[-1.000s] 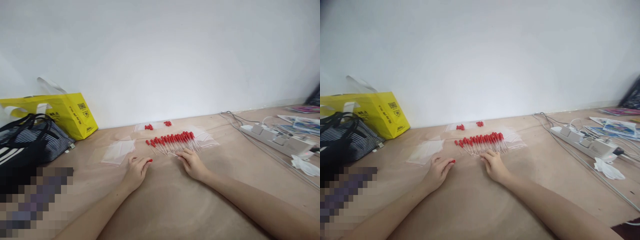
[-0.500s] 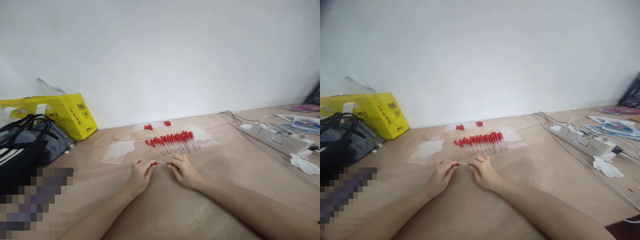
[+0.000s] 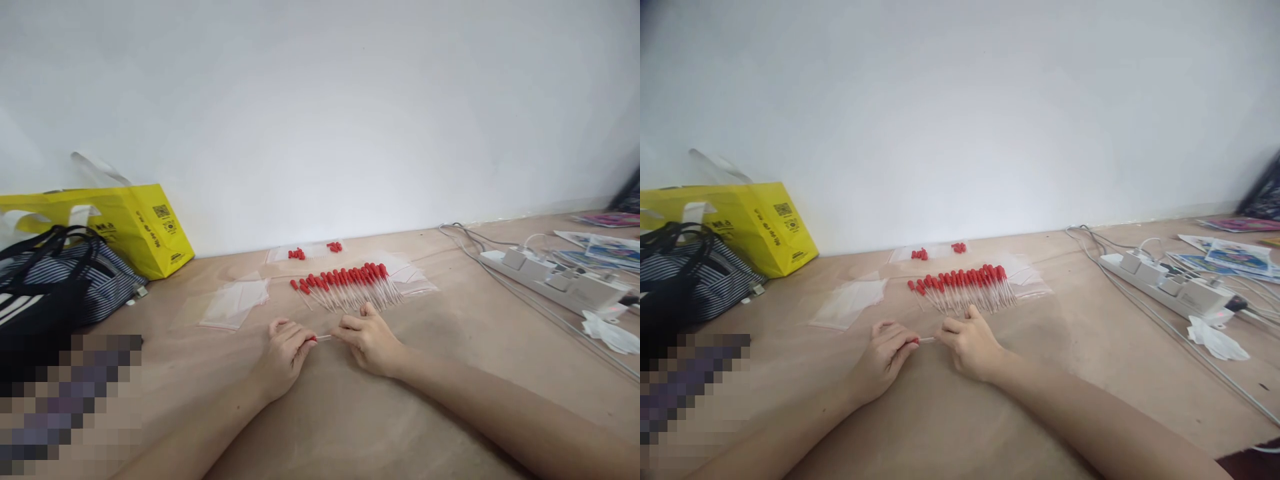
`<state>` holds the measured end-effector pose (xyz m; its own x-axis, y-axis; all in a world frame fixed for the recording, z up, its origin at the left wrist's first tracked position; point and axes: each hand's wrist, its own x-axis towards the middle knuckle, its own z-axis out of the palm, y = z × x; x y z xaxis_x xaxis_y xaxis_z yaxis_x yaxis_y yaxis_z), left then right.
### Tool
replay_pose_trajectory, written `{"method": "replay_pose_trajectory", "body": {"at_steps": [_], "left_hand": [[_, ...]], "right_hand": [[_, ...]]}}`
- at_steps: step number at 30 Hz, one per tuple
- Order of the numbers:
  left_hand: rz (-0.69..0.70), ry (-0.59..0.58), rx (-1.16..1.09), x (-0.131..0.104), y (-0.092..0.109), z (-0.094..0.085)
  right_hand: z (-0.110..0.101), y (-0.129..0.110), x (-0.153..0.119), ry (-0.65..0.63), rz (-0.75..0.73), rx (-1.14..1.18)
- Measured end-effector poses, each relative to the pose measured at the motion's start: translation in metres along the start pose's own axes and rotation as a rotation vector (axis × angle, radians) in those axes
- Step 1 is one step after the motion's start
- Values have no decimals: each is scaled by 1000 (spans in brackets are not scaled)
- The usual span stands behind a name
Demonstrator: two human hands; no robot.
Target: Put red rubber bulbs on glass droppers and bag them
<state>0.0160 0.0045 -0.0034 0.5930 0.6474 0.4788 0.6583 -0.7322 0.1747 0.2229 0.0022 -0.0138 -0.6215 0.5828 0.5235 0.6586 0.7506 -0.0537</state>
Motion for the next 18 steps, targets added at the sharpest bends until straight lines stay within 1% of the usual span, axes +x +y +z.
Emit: {"method": "replay_pose_trajectory", "body": {"at_steps": [4,10,15,18], "left_hand": [[35,-23,4,0,5,-1],[73,6,13,0,7,1],[94,19,22,0,7,1],[86,7,17,0,6,1]], "right_hand": [[-1,-2,-2,14,-4,17],[1,-9,0,43,37,74],[5,-12,5,31,20,95],[6,-11,6,8,25,119]]}}
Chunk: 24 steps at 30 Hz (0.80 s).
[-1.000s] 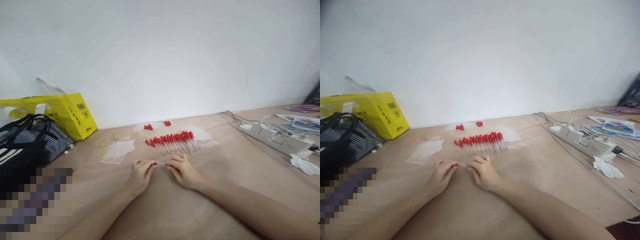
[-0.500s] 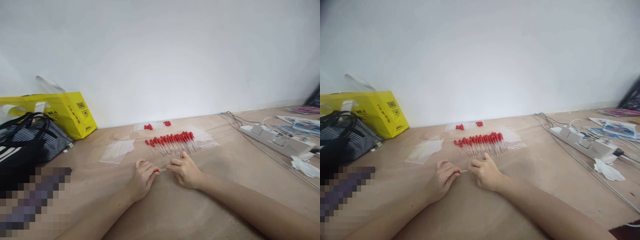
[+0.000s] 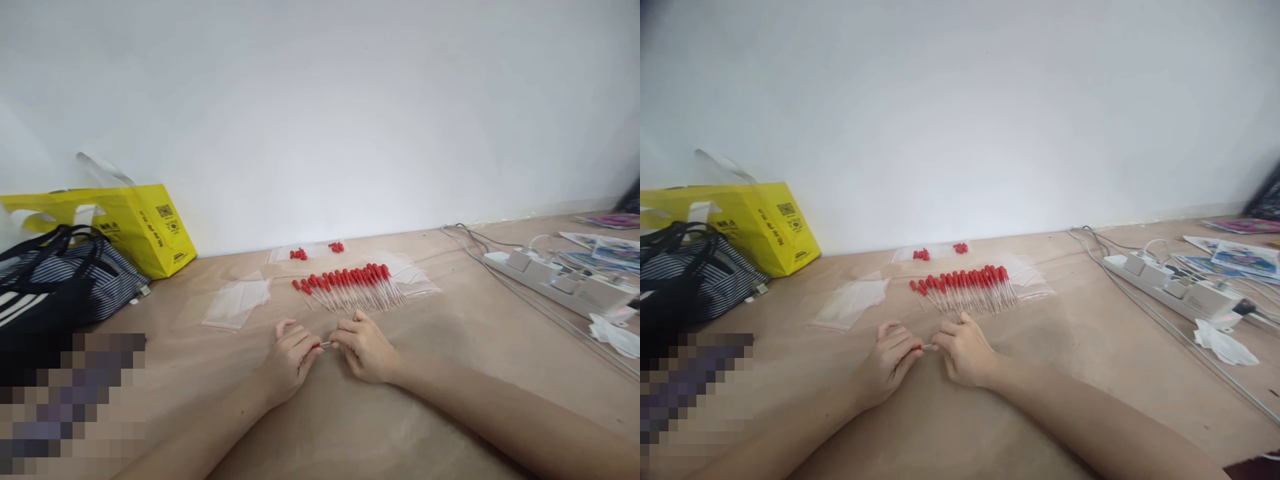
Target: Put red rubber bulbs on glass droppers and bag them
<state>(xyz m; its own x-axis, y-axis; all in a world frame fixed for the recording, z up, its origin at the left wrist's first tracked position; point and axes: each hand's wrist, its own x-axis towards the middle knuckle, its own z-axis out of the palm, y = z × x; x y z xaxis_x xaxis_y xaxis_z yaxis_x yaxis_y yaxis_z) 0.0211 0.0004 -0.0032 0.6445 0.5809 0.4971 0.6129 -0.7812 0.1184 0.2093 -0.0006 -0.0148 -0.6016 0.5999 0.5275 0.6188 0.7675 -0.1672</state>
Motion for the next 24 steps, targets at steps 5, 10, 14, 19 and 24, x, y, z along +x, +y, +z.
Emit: {"method": "replay_pose_trajectory", "body": {"at_steps": [5,10,14,19,24], "left_hand": [[-46,-11,-35,0,-5,-2],[-124,32,-56,-3,-16,-4],[-148,46,-75,-5,-19,-5],[-99,42,-87,-5,-13,-6],[-124,37,-112,-3,-11,-3]], "right_hand": [[-3,7,0,-19,38,97],[-9,12,-2,19,103,249],[-11,14,-5,28,44,251],[-5,11,-8,79,-1,155],[1,9,-8,127,29,160]]}}
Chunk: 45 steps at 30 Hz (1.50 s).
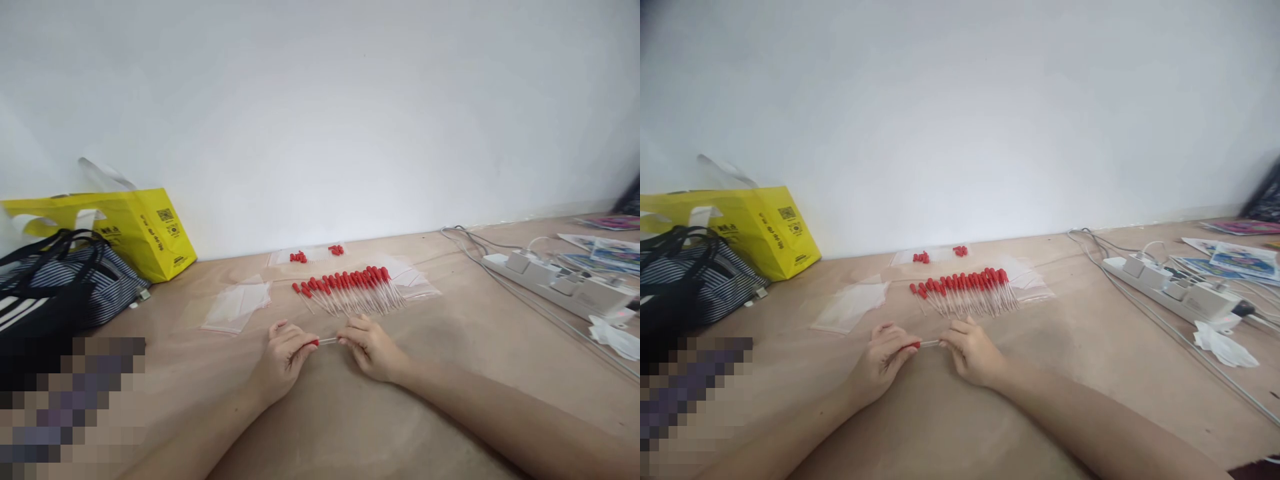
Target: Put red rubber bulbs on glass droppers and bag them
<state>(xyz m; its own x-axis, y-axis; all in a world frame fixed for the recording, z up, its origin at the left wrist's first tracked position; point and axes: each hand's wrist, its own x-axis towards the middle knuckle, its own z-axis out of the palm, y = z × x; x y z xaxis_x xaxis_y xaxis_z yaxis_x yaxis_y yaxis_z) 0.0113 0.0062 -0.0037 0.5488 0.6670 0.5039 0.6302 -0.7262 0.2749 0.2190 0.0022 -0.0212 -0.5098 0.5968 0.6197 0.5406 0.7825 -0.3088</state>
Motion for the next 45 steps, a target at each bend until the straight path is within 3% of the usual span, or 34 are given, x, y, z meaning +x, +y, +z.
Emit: {"method": "replay_pose_trajectory", "body": {"at_steps": [8,11,14,16,19,22,29,33,37,40,45], "left_hand": [[-153,-135,-52,3,-9,-5],[-180,-41,-26,5,-16,-7],[-289,133,56,6,-29,-10],[-384,184,131,6,-38,-13],[-488,169,200,6,-48,-16],[-523,130,226,4,-51,-17],[-537,75,319,5,-46,-16],[-544,68,473,4,-50,-19],[-621,60,650,-1,-69,-30],[-720,-66,652,-5,-84,-38],[-707,-218,589,-6,-91,-45]], "right_hand": [[-4,-4,6,-26,12,-187],[-4,-3,6,-47,65,-244],[-1,7,15,17,278,-292],[2,17,27,89,457,-310],[12,30,52,147,646,-324],[26,35,72,157,738,-363],[43,33,79,96,706,-421],[30,39,74,149,706,-402],[9,47,51,198,654,-389],[-2,50,24,199,501,-375],[-7,46,0,185,400,-361]]}}
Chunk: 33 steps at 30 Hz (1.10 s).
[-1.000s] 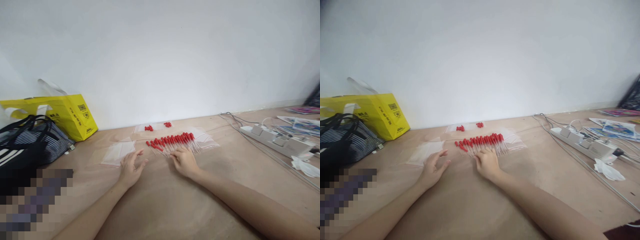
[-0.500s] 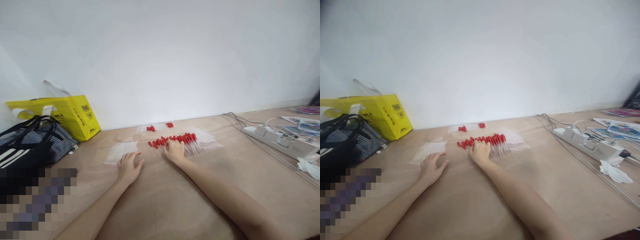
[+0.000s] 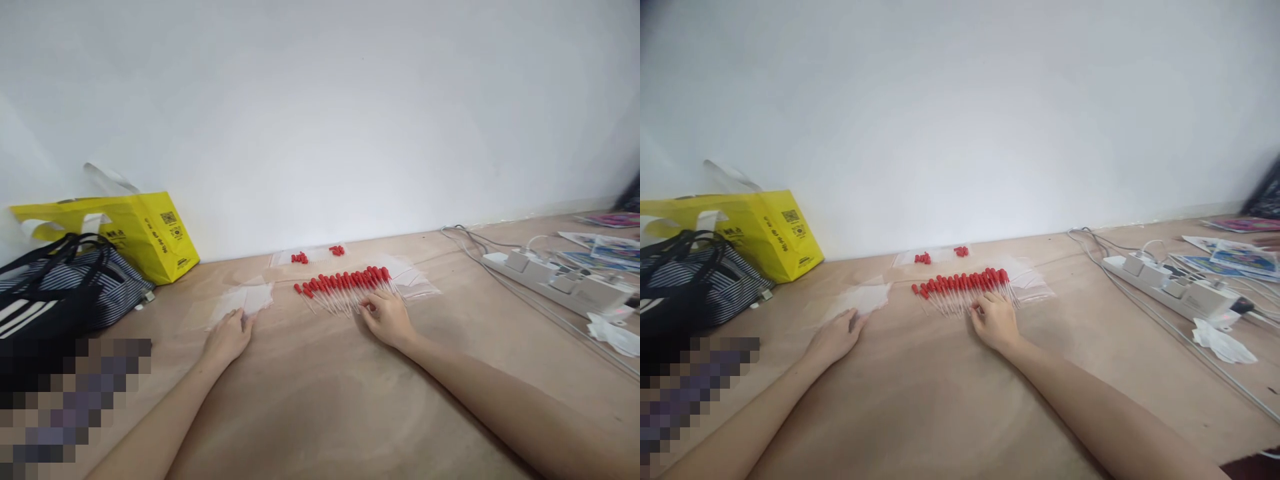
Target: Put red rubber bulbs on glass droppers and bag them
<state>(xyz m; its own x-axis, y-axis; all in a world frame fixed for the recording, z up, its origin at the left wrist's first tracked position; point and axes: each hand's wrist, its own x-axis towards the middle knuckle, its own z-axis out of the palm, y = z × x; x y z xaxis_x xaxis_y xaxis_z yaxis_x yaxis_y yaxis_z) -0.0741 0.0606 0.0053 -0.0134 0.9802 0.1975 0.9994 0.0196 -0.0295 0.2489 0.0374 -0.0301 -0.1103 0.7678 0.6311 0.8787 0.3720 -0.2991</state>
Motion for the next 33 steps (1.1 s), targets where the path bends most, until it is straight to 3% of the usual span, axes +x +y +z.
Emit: {"method": "replay_pose_trajectory", "body": {"at_steps": [12,18,21,25,28,31,33], "left_hand": [[0,-38,34,4,-11,-15],[245,-129,-126,-15,-14,-28],[294,-194,-102,-27,0,-36],[255,-103,-97,-45,43,-33],[288,6,-312,-49,64,-27],[442,109,-413,-40,54,-26],[617,49,-418,-32,34,-28]], "right_hand": [[-2,-4,2,6,-45,-4],[2,-5,2,-33,-86,34],[3,-5,2,-33,-90,45],[3,-4,2,-44,-94,55],[3,-4,2,-51,-87,74],[2,-4,2,-61,-83,99],[1,-4,2,-74,-102,125]]}}
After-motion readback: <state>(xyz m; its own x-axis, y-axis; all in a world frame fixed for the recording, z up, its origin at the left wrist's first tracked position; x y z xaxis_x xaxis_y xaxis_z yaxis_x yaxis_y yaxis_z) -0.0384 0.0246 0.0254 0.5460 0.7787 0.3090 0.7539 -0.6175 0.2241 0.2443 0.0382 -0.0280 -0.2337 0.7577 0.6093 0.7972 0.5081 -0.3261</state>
